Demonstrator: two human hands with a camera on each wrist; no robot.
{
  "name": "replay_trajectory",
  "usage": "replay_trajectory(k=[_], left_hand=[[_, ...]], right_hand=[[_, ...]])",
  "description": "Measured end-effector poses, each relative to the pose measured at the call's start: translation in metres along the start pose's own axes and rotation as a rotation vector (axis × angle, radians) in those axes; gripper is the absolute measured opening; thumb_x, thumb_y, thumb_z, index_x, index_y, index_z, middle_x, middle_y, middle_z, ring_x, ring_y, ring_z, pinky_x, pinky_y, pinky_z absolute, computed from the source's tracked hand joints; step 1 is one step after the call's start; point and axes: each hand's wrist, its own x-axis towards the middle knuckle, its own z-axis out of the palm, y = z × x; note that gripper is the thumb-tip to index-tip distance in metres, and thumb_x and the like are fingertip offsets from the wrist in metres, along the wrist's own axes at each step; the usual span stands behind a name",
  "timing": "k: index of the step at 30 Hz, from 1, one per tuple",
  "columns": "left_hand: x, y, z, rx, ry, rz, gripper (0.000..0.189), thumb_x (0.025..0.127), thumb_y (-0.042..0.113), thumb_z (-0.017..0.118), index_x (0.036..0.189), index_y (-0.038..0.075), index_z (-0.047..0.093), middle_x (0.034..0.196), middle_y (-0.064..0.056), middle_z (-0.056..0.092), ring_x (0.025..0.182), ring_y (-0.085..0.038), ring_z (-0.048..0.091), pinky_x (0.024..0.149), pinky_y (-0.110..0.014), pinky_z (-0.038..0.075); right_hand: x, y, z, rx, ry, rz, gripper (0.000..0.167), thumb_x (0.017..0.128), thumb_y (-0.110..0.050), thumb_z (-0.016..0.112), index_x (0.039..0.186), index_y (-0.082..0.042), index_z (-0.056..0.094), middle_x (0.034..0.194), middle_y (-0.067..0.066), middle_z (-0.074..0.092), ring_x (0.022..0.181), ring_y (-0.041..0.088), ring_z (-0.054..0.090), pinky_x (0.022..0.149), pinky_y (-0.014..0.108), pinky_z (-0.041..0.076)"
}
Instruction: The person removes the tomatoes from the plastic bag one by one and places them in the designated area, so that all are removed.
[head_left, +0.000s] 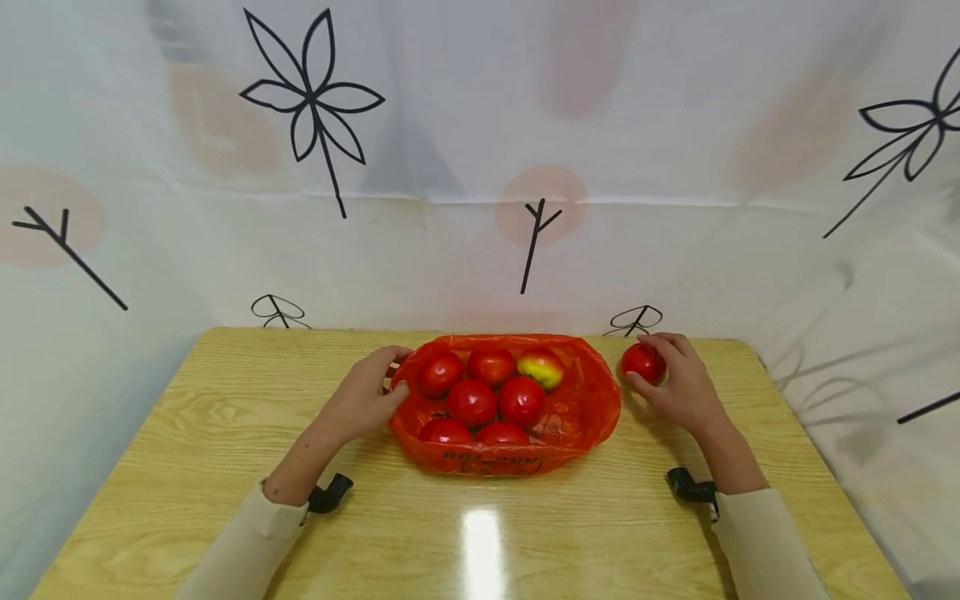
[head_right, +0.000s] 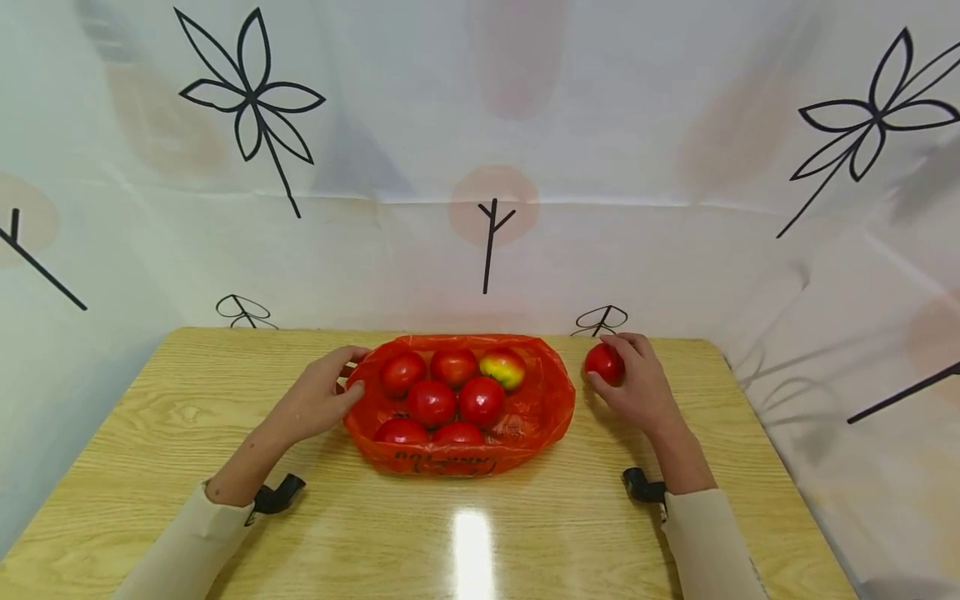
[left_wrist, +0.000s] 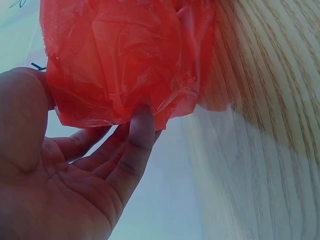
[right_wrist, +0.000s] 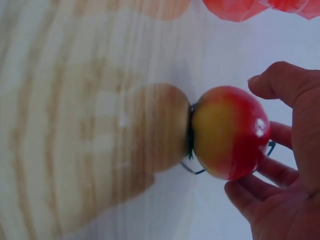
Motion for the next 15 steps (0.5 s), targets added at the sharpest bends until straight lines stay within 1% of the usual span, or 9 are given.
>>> replay_trajectory(k=[3, 8, 15], left_hand=[[0.000, 0.000, 0.000, -0.004, 0.001, 0.003, 0.045, 0.100, 0.007, 0.062, 0.144, 0.004, 0.056, 0.137, -0.012, 0.064, 0.121, -0.030, 0.063, 0.096, -0.048, 0.061], [0.000, 0.000, 0.001, -0.007, 0.004, 0.008, 0.045, 0.100, 0.006, 0.062, 0.144, 0.003, 0.056, 0.136, -0.012, 0.064, 0.121, -0.030, 0.063, 0.095, -0.047, 0.061], [0.000, 0.000, 0.000, -0.006, 0.006, 0.002, 0.045, 0.100, 0.007, 0.063, 0.144, 0.003, 0.056, 0.136, -0.012, 0.064, 0.119, -0.030, 0.063, 0.095, -0.047, 0.061]], right_hand=[[0.000, -0.001, -0.002, -0.006, 0.013, -0.009, 0.062, 0.089, -0.011, 0.082, 0.143, 0.003, 0.057, 0.143, 0.031, 0.048, 0.125, 0.054, 0.050, 0.090, 0.072, 0.055], [0.000, -0.003, -0.004, -0.003, 0.062, -0.051, 0.058, 0.087, -0.008, 0.082, 0.140, 0.003, 0.060, 0.139, 0.030, 0.052, 0.124, 0.051, 0.052, 0.092, 0.072, 0.054], [0.001, -0.014, -0.009, 0.012, 0.100, -0.106, 0.056, 0.087, -0.007, 0.082, 0.139, 0.001, 0.061, 0.136, 0.026, 0.056, 0.124, 0.046, 0.053, 0.095, 0.073, 0.052]])
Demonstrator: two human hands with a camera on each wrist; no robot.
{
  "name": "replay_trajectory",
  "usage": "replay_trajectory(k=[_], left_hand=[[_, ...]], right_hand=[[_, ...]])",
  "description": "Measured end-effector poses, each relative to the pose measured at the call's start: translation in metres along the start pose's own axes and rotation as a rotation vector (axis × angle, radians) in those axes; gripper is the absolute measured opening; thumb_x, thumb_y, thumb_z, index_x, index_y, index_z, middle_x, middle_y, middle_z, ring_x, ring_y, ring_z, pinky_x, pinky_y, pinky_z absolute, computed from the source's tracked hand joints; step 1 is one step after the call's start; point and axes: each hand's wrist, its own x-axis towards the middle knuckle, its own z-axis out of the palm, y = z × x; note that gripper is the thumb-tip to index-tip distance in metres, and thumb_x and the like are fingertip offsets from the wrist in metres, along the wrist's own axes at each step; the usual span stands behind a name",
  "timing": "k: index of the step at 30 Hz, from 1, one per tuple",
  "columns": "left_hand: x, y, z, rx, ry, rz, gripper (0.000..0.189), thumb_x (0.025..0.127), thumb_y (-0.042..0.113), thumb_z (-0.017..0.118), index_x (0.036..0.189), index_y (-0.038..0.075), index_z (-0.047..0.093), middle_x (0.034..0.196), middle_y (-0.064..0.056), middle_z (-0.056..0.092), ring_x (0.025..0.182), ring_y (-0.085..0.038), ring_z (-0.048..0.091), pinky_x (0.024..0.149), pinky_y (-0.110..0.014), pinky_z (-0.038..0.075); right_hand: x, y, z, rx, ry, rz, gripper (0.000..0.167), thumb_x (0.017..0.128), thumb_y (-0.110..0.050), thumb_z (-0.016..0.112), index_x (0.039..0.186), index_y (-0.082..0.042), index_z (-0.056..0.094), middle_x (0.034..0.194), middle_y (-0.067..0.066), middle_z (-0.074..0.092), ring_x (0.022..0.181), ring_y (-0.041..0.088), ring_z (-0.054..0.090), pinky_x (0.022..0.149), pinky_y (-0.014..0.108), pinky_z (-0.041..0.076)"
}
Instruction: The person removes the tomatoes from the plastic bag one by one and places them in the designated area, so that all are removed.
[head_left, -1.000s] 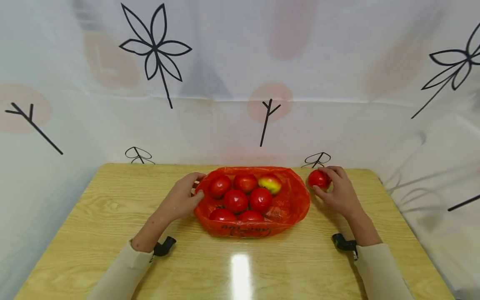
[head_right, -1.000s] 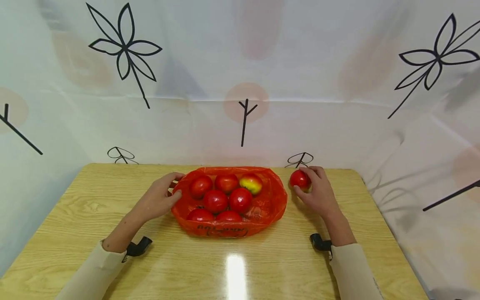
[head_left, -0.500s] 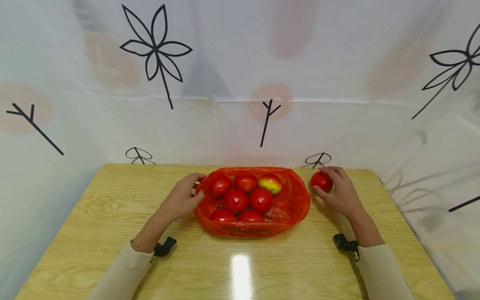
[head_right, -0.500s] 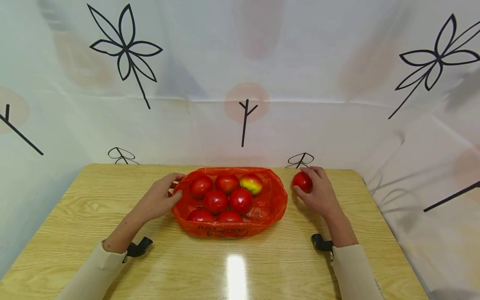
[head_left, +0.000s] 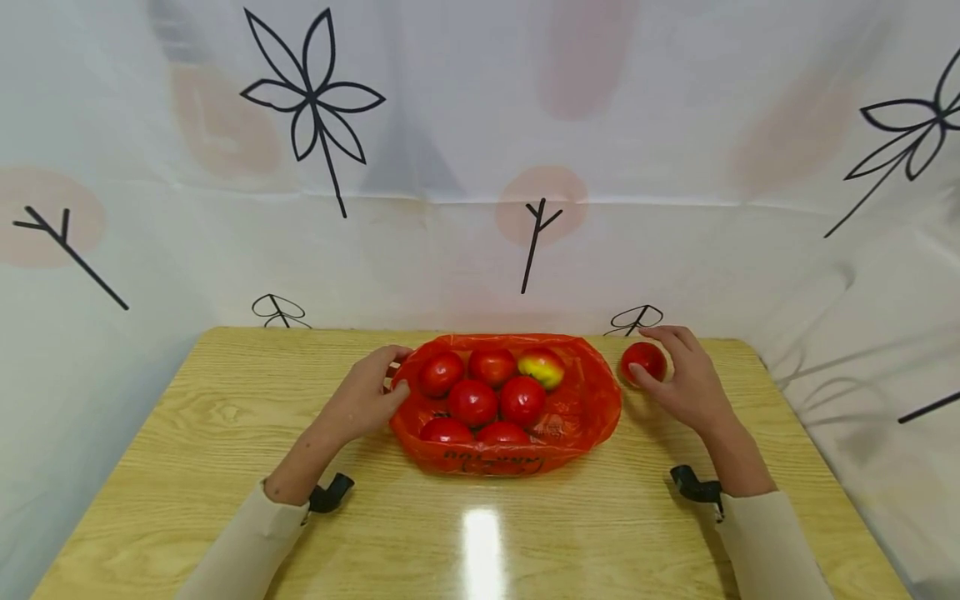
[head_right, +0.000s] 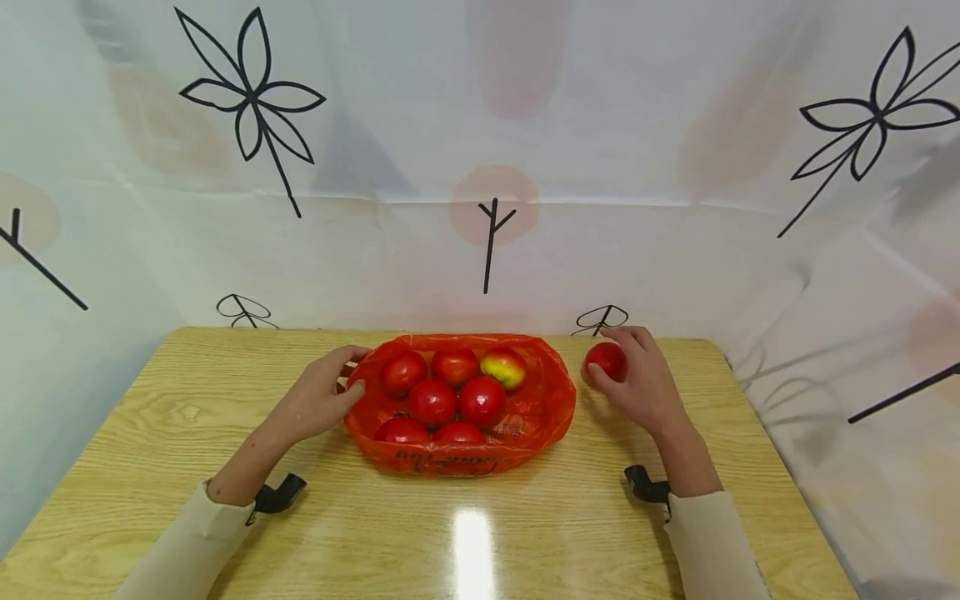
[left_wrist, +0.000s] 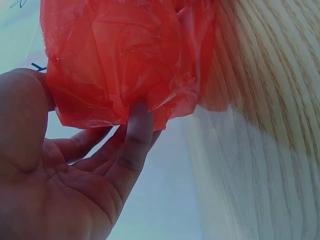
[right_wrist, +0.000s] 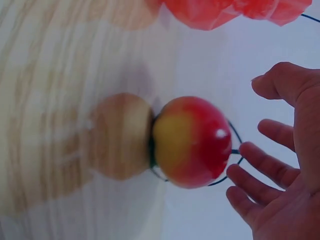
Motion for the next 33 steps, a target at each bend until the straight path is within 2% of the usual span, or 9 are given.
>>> replay_trajectory(k=[18, 26, 29, 31, 33], left_hand=[[-0.002, 0.001, 0.000, 0.015, -0.003, -0.012, 0.045, 0.101, 0.008, 0.062, 0.145, 0.003, 0.055, 0.136, -0.013, 0.064, 0.117, -0.030, 0.063, 0.094, -0.047, 0.061], [-0.002, 0.003, -0.001, 0.009, -0.006, -0.013, 0.046, 0.101, 0.009, 0.062, 0.145, 0.004, 0.055, 0.138, -0.013, 0.064, 0.120, -0.030, 0.063, 0.095, -0.047, 0.061], [-0.001, 0.004, -0.001, 0.008, -0.009, -0.013, 0.046, 0.101, 0.008, 0.063, 0.145, 0.004, 0.055, 0.137, -0.013, 0.064, 0.120, -0.030, 0.063, 0.095, -0.047, 0.061], [-0.001, 0.004, -0.001, 0.010, -0.010, -0.016, 0.046, 0.101, 0.008, 0.063, 0.145, 0.004, 0.055, 0.137, -0.012, 0.064, 0.120, -0.030, 0.063, 0.095, -0.047, 0.061], [-0.001, 0.003, -0.001, 0.013, -0.011, -0.016, 0.045, 0.101, 0.008, 0.063, 0.145, 0.004, 0.055, 0.137, -0.012, 0.064, 0.120, -0.030, 0.063, 0.095, -0.047, 0.061]], right_hand=[[0.004, -0.038, -0.014, -0.013, 0.000, -0.037, 0.059, 0.087, -0.008, 0.083, 0.141, -0.004, 0.061, 0.136, 0.018, 0.058, 0.124, 0.040, 0.055, 0.096, 0.070, 0.053], [0.005, -0.054, -0.018, -0.005, 0.013, -0.093, 0.058, 0.086, -0.007, 0.084, 0.141, -0.007, 0.063, 0.134, 0.015, 0.059, 0.121, 0.036, 0.058, 0.095, 0.066, 0.056], [0.005, -0.059, -0.018, -0.017, 0.027, -0.108, 0.059, 0.086, -0.007, 0.085, 0.141, -0.010, 0.064, 0.133, 0.013, 0.060, 0.120, 0.034, 0.059, 0.098, 0.036, 0.058], [0.005, -0.062, -0.019, -0.014, 0.034, -0.123, 0.059, 0.085, -0.006, 0.085, 0.140, -0.009, 0.065, 0.133, 0.013, 0.061, 0.119, 0.033, 0.060, 0.097, 0.015, 0.050], [0.005, -0.064, -0.018, -0.008, 0.037, -0.134, 0.059, 0.084, -0.005, 0.085, 0.139, -0.009, 0.065, 0.132, 0.012, 0.061, 0.118, 0.033, 0.061, 0.094, 0.002, 0.037]])
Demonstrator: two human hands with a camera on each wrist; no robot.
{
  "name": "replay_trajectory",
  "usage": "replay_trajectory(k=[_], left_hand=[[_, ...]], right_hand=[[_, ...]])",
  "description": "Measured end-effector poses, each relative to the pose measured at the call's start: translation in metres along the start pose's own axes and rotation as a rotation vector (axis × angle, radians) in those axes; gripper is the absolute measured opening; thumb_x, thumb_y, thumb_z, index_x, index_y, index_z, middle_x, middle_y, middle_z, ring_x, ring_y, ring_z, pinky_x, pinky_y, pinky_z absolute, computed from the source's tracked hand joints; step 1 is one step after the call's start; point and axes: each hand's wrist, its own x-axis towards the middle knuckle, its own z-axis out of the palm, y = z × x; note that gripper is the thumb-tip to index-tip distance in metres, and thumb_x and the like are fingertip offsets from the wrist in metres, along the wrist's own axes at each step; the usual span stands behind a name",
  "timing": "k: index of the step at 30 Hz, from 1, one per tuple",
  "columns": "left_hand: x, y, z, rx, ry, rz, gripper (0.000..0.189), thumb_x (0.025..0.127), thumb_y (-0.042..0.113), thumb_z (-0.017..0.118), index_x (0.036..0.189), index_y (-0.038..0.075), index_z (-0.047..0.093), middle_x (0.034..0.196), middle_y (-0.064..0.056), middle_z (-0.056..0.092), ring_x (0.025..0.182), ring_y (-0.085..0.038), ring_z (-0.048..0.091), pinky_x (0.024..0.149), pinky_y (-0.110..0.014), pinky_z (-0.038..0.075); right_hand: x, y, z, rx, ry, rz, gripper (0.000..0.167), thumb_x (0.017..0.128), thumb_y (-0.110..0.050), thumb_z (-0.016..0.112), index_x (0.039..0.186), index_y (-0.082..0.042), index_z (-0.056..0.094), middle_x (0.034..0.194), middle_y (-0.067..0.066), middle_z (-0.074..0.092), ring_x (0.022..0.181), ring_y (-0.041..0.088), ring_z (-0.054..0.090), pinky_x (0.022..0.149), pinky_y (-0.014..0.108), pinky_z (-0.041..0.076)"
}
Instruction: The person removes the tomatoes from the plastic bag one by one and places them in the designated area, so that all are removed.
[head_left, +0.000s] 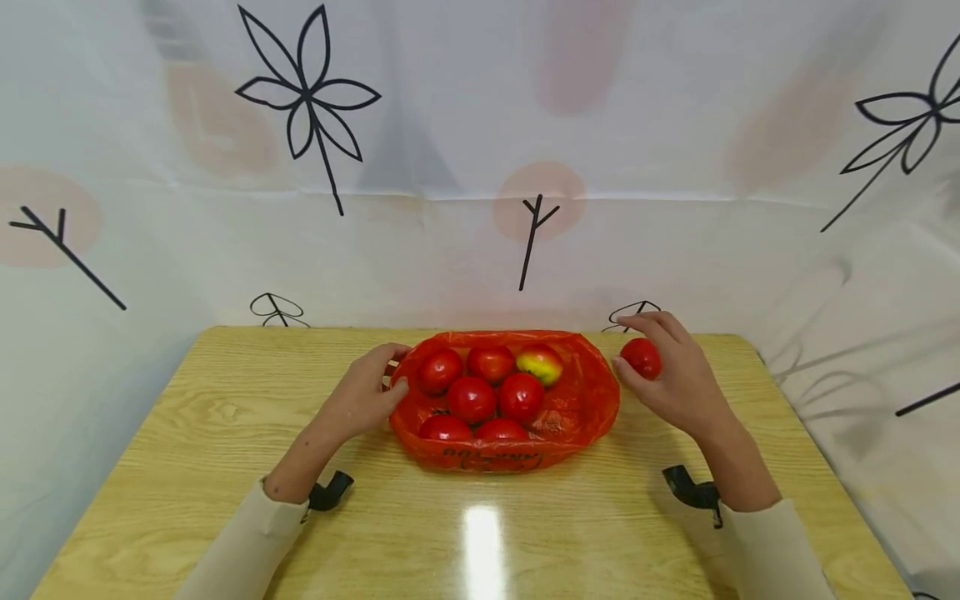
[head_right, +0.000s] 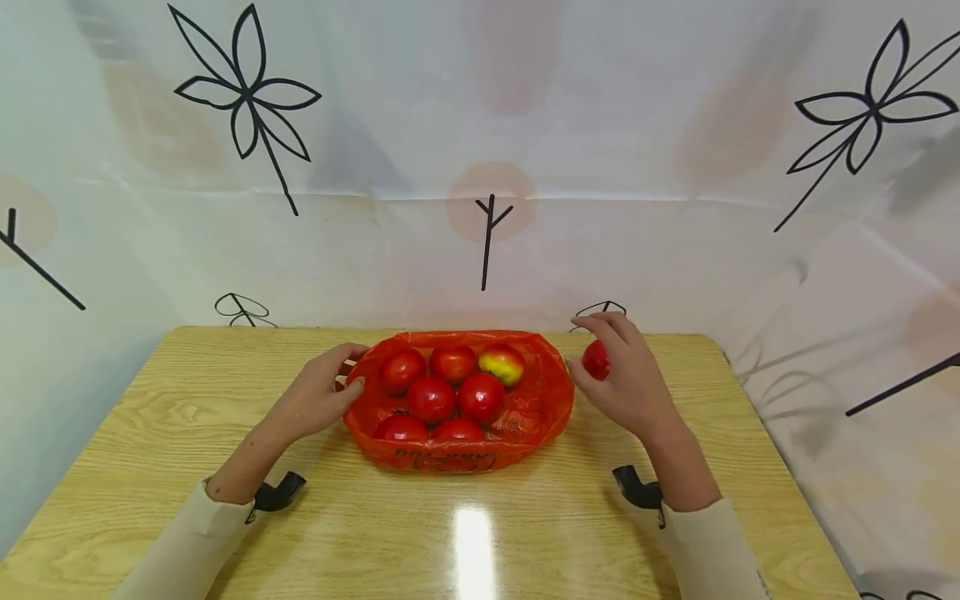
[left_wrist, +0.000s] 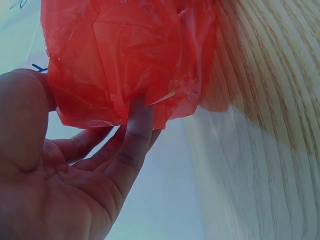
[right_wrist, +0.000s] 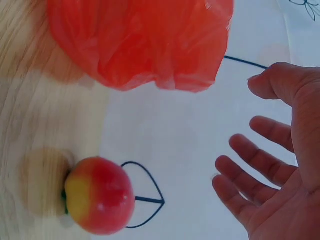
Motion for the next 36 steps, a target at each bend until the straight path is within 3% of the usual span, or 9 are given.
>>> replay_trajectory(k=[3, 15, 22, 29, 36], left_hand=[[0.000, 0.000, 0.000, 0.000, 0.002, 0.002, 0.045, 0.101, 0.008, 0.063, 0.145, 0.004, 0.055, 0.137, -0.012, 0.064, 0.119, -0.030, 0.063, 0.095, -0.047, 0.061], [0.000, 0.000, 0.000, 0.002, 0.002, 0.005, 0.045, 0.101, 0.008, 0.063, 0.145, 0.004, 0.055, 0.137, -0.013, 0.064, 0.119, -0.030, 0.064, 0.095, -0.047, 0.061], [0.000, -0.002, 0.000, 0.003, 0.002, 0.008, 0.045, 0.100, 0.008, 0.063, 0.144, 0.003, 0.056, 0.137, -0.013, 0.064, 0.120, -0.031, 0.064, 0.095, -0.046, 0.062], [0.000, -0.004, 0.000, 0.000, 0.004, 0.029, 0.044, 0.101, 0.007, 0.062, 0.144, 0.002, 0.056, 0.137, -0.014, 0.064, 0.119, -0.031, 0.065, 0.094, -0.046, 0.062], [0.001, -0.005, 0.001, 0.001, 0.000, 0.025, 0.043, 0.101, 0.007, 0.062, 0.144, 0.003, 0.056, 0.136, -0.013, 0.065, 0.118, -0.030, 0.065, 0.093, -0.046, 0.062]], right_hand=[[0.000, -0.003, 0.002, 0.008, -0.004, -0.018, 0.057, 0.083, -0.002, 0.084, 0.137, -0.008, 0.066, 0.132, 0.012, 0.062, 0.118, 0.032, 0.061, 0.095, -0.001, 0.033], [0.001, -0.018, 0.011, 0.072, -0.020, -0.104, 0.048, 0.086, 0.000, 0.081, 0.132, -0.007, 0.068, 0.128, 0.008, 0.064, 0.115, 0.028, 0.063, 0.099, 0.004, 0.039], [0.003, -0.029, 0.019, 0.070, -0.044, -0.165, 0.048, 0.085, -0.003, 0.083, 0.131, -0.007, 0.069, 0.127, 0.008, 0.064, 0.105, 0.022, 0.060, 0.081, 0.018, 0.051], [0.002, -0.035, 0.027, 0.050, -0.085, -0.175, 0.052, 0.086, -0.010, 0.086, 0.134, -0.011, 0.067, 0.132, 0.005, 0.062, 0.123, 0.023, 0.059, 0.102, 0.023, 0.050], [0.000, -0.040, 0.037, 0.071, -0.106, -0.200, 0.050, 0.086, -0.011, 0.086, 0.133, -0.010, 0.068, 0.134, 0.006, 0.061, 0.126, 0.024, 0.057, 0.101, 0.033, 0.053]])
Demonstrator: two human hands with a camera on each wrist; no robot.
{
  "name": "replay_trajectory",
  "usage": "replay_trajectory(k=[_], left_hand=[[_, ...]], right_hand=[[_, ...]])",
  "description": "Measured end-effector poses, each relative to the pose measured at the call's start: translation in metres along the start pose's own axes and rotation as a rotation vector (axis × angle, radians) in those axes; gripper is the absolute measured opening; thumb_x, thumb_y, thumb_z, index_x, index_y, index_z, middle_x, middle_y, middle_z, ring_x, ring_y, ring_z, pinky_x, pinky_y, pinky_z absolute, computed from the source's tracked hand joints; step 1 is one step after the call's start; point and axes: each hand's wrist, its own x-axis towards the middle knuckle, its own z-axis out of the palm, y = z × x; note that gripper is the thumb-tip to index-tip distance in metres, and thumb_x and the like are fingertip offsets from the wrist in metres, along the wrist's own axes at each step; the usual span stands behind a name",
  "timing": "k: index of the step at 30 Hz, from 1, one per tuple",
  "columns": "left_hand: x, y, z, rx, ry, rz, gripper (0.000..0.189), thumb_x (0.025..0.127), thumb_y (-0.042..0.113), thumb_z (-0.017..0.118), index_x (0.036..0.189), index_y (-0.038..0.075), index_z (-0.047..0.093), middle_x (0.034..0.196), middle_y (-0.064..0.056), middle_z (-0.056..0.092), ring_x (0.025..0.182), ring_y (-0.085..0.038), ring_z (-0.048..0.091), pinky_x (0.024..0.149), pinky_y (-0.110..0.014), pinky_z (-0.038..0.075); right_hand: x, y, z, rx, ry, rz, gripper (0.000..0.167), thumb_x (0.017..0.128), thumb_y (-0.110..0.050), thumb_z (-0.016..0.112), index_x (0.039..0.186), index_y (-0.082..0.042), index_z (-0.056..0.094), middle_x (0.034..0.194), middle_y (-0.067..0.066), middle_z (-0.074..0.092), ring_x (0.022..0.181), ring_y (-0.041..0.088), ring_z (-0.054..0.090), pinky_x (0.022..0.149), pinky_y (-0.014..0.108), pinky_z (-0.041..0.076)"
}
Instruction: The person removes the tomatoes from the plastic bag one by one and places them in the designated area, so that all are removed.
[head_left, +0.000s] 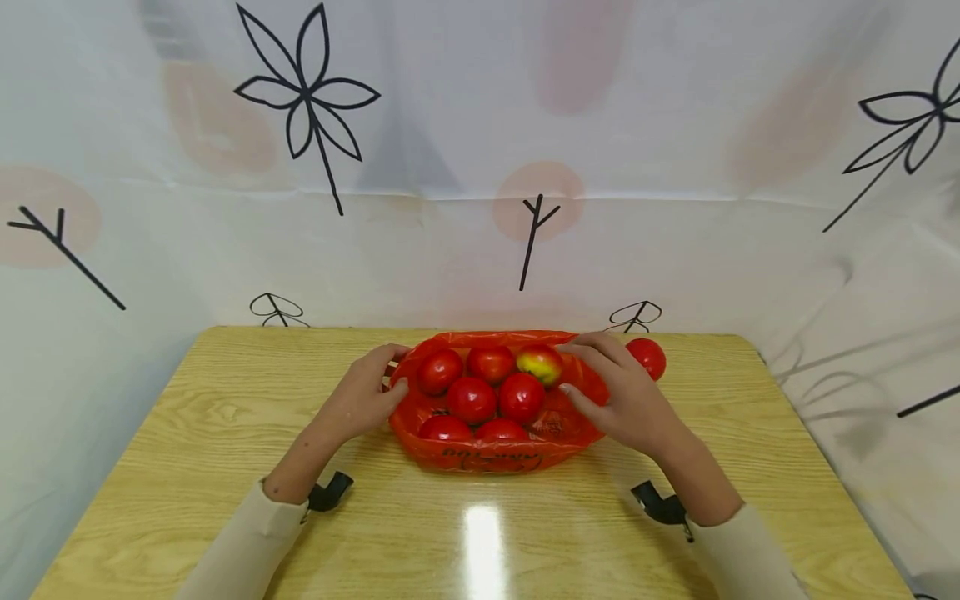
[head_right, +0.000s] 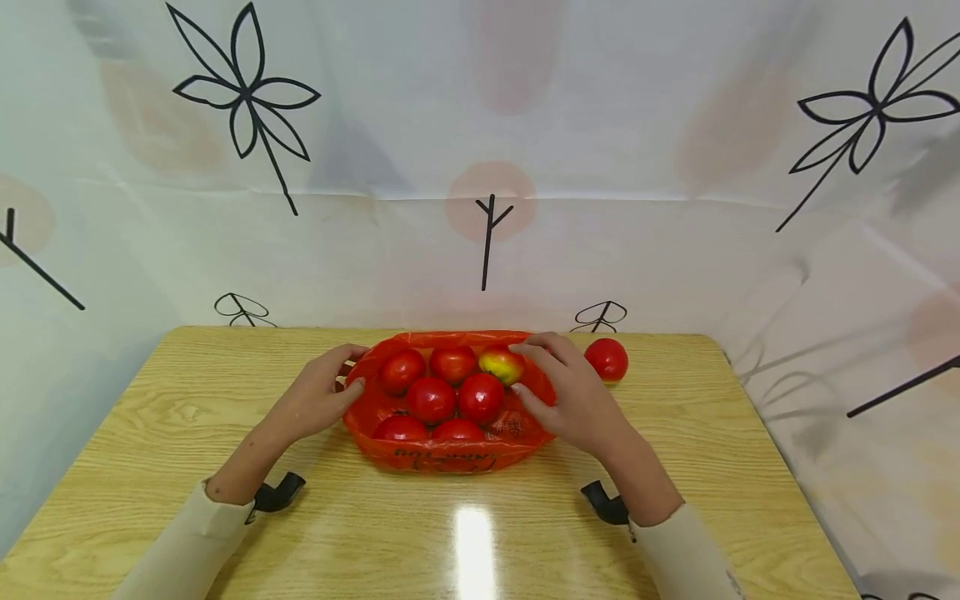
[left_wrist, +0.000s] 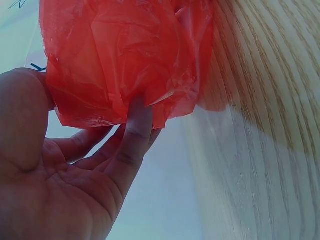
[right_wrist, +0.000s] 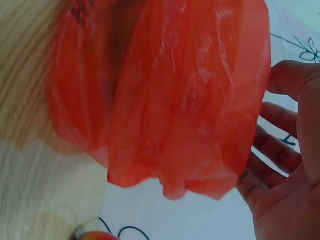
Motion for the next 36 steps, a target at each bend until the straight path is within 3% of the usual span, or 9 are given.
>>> replay_trajectory(k=[12, 22, 36], left_hand=[[-0.001, 0.001, 0.000, 0.006, -0.003, -0.014, 0.044, 0.100, 0.008, 0.063, 0.144, 0.004, 0.057, 0.136, -0.012, 0.065, 0.115, -0.030, 0.065, 0.093, -0.046, 0.062], [-0.002, 0.001, 0.000, 0.005, -0.011, -0.011, 0.044, 0.101, 0.010, 0.062, 0.145, 0.004, 0.056, 0.136, -0.012, 0.065, 0.115, -0.029, 0.065, 0.092, -0.045, 0.062], [-0.001, 0.003, -0.001, 0.009, -0.009, -0.002, 0.043, 0.101, 0.008, 0.062, 0.143, 0.003, 0.057, 0.136, -0.013, 0.065, 0.115, -0.029, 0.065, 0.092, -0.045, 0.062]], right_hand=[[-0.001, -0.007, 0.016, 0.016, -0.078, -0.040, 0.053, 0.088, -0.014, 0.086, 0.137, -0.011, 0.066, 0.138, 0.005, 0.059, 0.129, 0.024, 0.056, 0.103, 0.041, 0.055], [0.000, -0.010, 0.025, 0.030, -0.127, -0.038, 0.048, 0.094, -0.011, 0.078, 0.140, -0.013, 0.065, 0.142, 0.005, 0.060, 0.132, 0.025, 0.057, 0.106, 0.048, 0.054], [0.008, -0.020, 0.028, -0.004, -0.306, 0.004, 0.055, 0.091, -0.020, 0.084, 0.142, -0.014, 0.066, 0.147, 0.008, 0.058, 0.134, 0.030, 0.056, 0.106, 0.051, 0.055]])
